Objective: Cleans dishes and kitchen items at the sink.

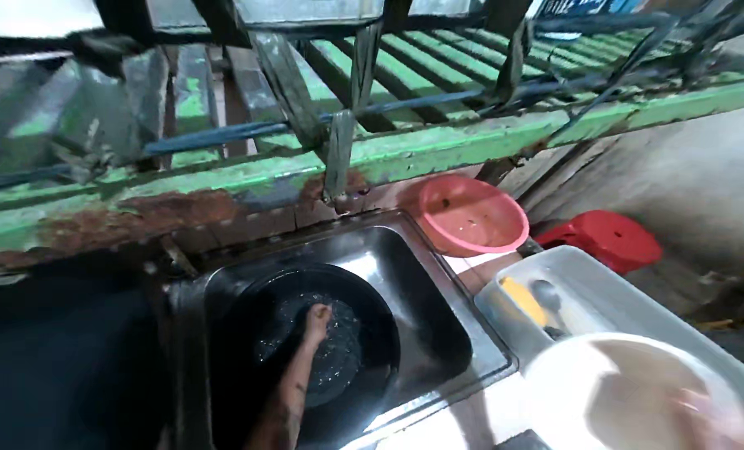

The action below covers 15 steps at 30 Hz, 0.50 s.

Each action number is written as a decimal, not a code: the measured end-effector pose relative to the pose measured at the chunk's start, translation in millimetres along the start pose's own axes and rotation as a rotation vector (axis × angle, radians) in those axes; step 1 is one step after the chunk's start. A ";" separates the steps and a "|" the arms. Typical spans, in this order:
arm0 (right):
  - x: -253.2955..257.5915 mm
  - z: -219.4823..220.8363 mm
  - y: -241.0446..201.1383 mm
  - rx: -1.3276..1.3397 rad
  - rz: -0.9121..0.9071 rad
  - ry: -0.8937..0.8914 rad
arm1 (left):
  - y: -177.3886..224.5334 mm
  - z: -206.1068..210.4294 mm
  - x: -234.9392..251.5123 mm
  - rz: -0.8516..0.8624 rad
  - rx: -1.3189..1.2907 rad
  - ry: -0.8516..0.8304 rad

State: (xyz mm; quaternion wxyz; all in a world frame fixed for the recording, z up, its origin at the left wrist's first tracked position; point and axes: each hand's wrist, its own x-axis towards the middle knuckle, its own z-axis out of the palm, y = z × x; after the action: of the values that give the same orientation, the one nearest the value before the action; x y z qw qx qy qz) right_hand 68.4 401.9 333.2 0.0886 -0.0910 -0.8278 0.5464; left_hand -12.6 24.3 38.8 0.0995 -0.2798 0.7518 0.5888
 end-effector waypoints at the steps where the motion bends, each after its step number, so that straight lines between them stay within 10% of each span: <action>1: 11.2 29.1 7.1 -0.057 0.035 -0.083 | 14.4 -8.4 -15.9 -0.098 -0.182 -0.043; 7: 34.7 235.0 51.3 -0.097 0.107 -0.527 | 48.3 -57.9 -142.5 -0.183 -0.313 -0.202; 15: 5.2 381.6 64.5 -0.069 0.038 -1.205 | 4.7 -90.7 -191.6 -0.298 -0.472 0.142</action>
State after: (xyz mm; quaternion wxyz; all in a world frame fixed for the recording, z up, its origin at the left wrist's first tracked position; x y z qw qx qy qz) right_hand -27.2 89.0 126.4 -0.4088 0.2170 -0.7478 0.4761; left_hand 159.0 -2.2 160.5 0.0644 -0.4432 0.5494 0.7054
